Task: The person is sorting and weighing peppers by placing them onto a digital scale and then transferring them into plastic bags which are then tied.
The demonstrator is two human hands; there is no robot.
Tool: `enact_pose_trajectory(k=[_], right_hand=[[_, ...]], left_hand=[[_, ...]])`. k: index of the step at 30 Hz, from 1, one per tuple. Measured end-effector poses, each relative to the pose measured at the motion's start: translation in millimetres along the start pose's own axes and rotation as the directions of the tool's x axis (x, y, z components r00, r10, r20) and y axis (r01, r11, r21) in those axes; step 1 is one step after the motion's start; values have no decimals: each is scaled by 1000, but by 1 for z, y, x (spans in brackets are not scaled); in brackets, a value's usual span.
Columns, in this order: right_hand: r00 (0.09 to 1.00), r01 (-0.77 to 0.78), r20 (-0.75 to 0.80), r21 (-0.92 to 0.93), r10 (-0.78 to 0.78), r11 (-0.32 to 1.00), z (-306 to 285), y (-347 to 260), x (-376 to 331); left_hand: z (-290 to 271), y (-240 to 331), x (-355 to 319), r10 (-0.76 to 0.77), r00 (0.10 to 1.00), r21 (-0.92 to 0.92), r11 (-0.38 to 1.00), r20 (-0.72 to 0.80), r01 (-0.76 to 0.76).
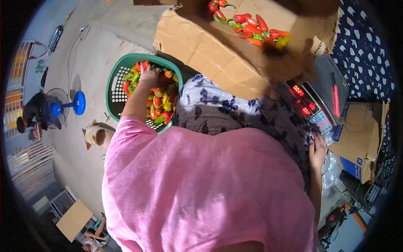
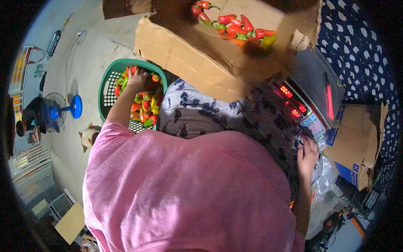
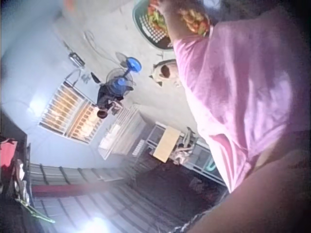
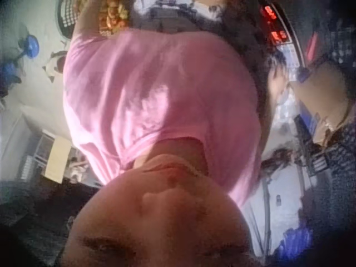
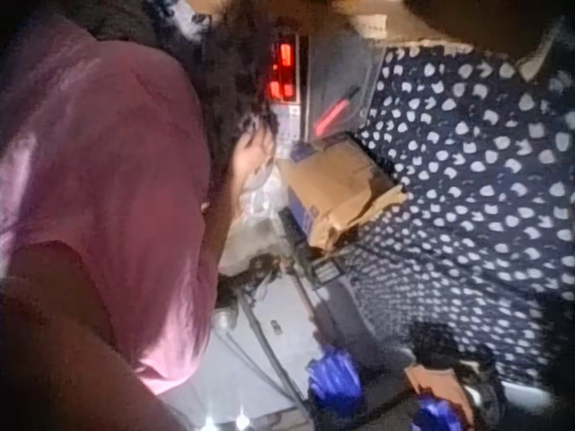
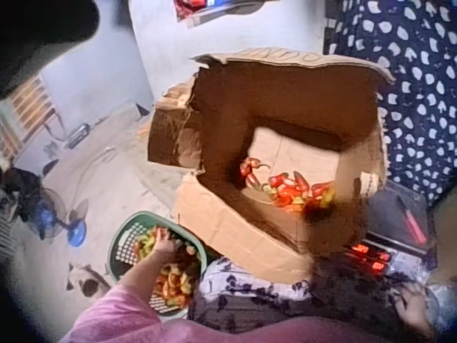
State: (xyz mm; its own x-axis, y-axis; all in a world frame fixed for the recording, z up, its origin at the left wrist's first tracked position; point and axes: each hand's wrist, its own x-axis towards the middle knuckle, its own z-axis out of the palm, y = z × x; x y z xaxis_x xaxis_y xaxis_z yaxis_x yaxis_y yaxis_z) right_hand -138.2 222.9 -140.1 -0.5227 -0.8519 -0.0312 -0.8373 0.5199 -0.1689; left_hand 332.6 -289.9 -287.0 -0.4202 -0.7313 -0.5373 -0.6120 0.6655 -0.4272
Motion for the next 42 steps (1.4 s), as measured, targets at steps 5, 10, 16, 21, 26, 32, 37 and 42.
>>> enact_pose_trajectory(k=[5,10,16,21,26,32,37,42], right_hand=[[999,-22,23,-21,23,1000,-5,0,0],[1000,-1,4,-38,1,999,6,-13,8],[978,199,-32,-149,-206,969,15,-31,19],[979,160,-115,-91,-170,983,7,-28,7],[984,167,-67,-20,-168,986,8,-29,16],[994,107,-7,61,-107,992,9,-34,21],[996,76,46,3,-77,997,10,-33,22],[995,102,-18,32,-101,994,10,-36,21]], left_hand=[[-44,28,-29,44,990,-164,986,132,-22],[-246,45,-129,692,712,-634,497,-123,-592],[-407,118,-72,522,530,-255,508,-669,-823],[-406,192,82,557,586,237,812,-588,-534],[-383,212,108,595,638,404,802,-488,-439],[-383,232,125,450,868,379,856,-210,-352],[-381,222,154,484,875,335,821,19,-462],[-369,204,137,570,810,-76,809,-136,-583]])
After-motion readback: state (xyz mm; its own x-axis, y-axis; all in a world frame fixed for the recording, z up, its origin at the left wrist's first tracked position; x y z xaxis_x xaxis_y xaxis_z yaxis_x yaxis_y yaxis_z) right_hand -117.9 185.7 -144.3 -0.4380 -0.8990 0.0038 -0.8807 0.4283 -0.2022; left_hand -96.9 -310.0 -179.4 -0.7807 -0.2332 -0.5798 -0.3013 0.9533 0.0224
